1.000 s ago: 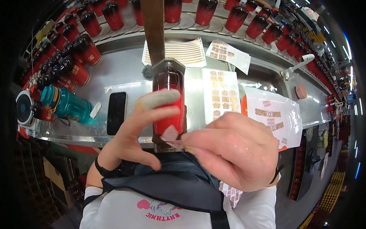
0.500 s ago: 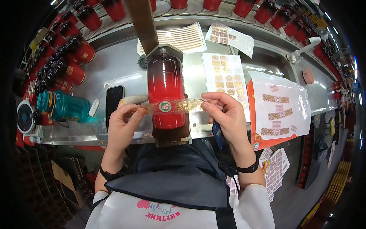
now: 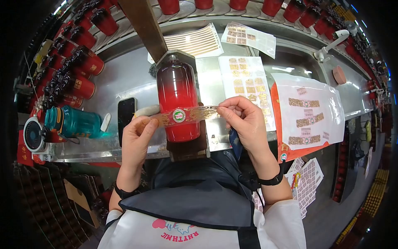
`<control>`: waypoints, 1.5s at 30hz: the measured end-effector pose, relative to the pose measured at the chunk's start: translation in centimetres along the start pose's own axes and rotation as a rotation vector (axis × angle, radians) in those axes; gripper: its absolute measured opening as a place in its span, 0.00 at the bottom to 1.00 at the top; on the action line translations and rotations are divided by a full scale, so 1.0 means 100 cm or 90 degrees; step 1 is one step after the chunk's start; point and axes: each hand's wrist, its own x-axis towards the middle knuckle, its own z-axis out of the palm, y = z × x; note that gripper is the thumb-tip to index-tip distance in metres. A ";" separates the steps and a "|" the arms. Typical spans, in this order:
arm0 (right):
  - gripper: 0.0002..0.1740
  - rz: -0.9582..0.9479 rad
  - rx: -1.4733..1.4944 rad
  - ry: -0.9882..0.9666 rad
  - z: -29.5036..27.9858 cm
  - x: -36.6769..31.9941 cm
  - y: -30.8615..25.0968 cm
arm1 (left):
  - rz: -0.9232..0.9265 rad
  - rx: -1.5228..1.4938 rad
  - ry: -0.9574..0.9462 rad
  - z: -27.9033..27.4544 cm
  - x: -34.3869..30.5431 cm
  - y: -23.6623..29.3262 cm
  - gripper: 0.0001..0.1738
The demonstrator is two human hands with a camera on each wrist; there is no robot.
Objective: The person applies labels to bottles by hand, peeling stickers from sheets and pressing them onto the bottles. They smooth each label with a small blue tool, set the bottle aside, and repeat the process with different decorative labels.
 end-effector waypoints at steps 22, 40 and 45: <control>0.06 0.020 0.031 -0.011 -0.001 0.004 0.013 | -0.007 -0.055 0.008 0.009 0.005 -0.002 0.08; 0.07 0.032 0.032 -0.018 0.000 0.007 0.021 | -0.011 -0.077 0.009 0.009 0.005 -0.008 0.07; 0.08 0.031 0.047 -0.025 0.001 0.008 0.024 | -0.016 -0.079 0.013 0.008 0.005 -0.009 0.07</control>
